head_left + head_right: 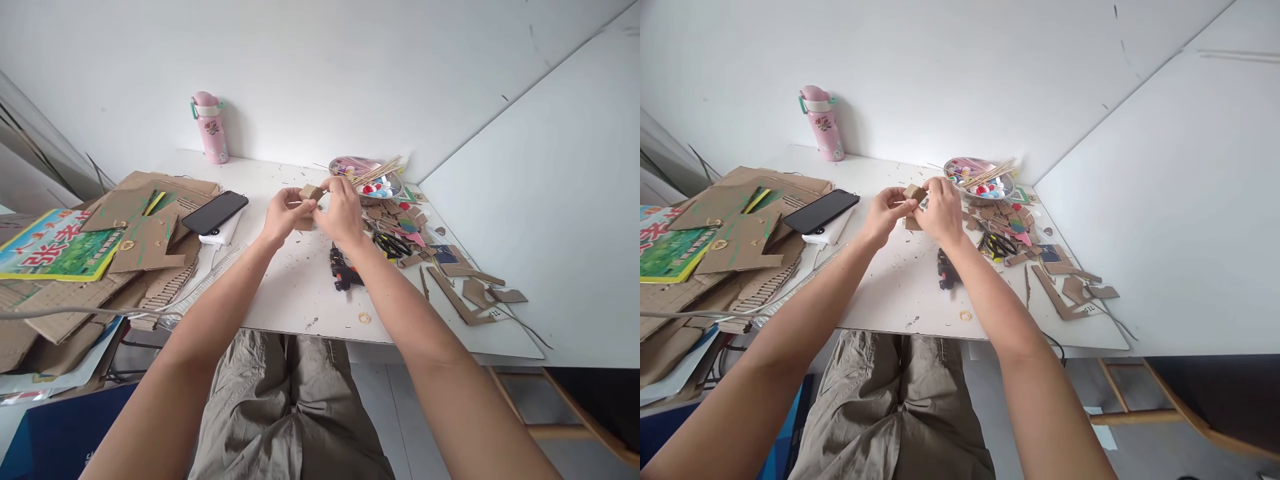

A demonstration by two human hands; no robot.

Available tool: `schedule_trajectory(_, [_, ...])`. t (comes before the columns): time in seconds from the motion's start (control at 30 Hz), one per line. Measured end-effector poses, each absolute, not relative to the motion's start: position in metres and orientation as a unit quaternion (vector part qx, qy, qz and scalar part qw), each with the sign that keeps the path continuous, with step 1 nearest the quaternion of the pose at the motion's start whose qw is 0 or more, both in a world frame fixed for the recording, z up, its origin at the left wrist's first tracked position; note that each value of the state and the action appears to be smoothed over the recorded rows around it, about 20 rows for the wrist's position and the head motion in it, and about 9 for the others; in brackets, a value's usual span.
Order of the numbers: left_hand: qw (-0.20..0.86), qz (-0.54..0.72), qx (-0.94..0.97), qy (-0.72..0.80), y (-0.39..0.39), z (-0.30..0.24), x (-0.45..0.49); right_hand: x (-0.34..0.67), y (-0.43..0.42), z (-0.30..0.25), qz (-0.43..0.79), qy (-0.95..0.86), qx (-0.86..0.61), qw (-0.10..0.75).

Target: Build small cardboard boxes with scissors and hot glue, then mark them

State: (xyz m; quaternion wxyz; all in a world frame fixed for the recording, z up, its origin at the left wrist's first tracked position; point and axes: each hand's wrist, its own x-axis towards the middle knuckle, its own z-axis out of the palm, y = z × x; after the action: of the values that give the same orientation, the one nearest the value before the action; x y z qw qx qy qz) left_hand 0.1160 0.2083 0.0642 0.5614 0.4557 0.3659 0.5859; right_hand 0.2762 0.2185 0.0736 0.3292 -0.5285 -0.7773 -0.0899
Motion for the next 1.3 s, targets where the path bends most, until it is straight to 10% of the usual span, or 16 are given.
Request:
schedule_trajectory(0.57, [0.372, 0.478, 0.641, 0.472, 0.226, 0.054, 0.099, 0.288, 0.226, 0.073, 0.205, -0.788, -0.464, 0.349])
schedule_trajectory(1.3, [0.315, 0.444, 0.719, 0.432, 0.25, 0.021, 0.084, 0.292, 0.249, 0.051, 0.257, -0.742, -0.472, 0.4])
